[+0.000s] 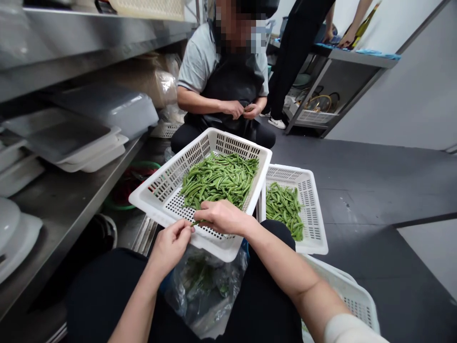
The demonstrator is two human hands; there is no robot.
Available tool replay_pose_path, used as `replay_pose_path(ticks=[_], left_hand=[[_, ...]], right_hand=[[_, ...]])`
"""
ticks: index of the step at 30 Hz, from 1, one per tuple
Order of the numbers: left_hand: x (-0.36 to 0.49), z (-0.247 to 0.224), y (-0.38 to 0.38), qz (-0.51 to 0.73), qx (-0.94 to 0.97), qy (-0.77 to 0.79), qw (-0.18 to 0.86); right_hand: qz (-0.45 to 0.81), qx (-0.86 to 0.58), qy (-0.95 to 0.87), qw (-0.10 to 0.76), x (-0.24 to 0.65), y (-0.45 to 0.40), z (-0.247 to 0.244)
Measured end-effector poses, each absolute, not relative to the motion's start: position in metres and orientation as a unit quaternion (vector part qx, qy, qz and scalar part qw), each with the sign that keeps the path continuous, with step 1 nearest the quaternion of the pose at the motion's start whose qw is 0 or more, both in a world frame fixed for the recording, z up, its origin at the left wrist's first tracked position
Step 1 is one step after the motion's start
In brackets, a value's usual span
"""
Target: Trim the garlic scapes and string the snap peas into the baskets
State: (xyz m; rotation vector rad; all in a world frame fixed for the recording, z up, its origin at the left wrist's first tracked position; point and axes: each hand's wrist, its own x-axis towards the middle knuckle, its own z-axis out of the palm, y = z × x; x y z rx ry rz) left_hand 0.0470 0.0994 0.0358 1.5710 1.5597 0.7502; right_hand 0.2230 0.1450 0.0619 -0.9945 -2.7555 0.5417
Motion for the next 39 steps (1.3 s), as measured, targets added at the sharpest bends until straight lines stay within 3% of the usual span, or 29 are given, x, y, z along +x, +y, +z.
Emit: replay_pose_path(ticks=[4,7,10,20,22,27,29,34,37,39], left_hand=[[0.058,0.04,0.103,0.332,0.54,0.589,0.501],[0.06,0.04,0.101,0.332,0.494,0.575,0.562],[0.056,0.036,0.097,0.311,0.501,0.565,0.577],[0.074,0.052,0.106,0.359,0.631,0.568,0.388],[0.075,0.065,0.108,0.341,0.686,0.532,0.361],[0.063,0.082,0.106,0.303,0.751,0.48,0.336],[0.06,0.077,0.105,0.335,0.717,0.503,0.349],[0.064,0.052,0.101,0.4,0.509,0.578,0.497],[0.067,0.039,0.092,0.441,0.436,0.556,0.553],[0.065,0.035,0.082,0.406,0.471,0.528,0.578]], right_hand=[[0.352,-0.308,-0.844,0.262,0.227,0.149,0.053],[0.529,-0.345,-0.65,0.423,0.236,0.157,0.05],[0.608,-0.389,-0.488,0.49,0.244,0.164,0.049],[0.705,-0.323,-0.444,0.449,0.231,0.161,0.047],[0.763,-0.28,-0.428,0.396,0.234,0.165,0.042],[0.822,-0.208,-0.503,0.166,0.24,0.165,0.038],[0.8,-0.19,-0.549,0.148,0.239,0.158,0.041],[0.719,-0.276,-0.583,0.259,0.231,0.138,0.045],[0.676,-0.362,-0.492,0.413,0.236,0.13,0.049],[0.629,-0.4,-0.407,0.528,0.254,0.131,0.052]])
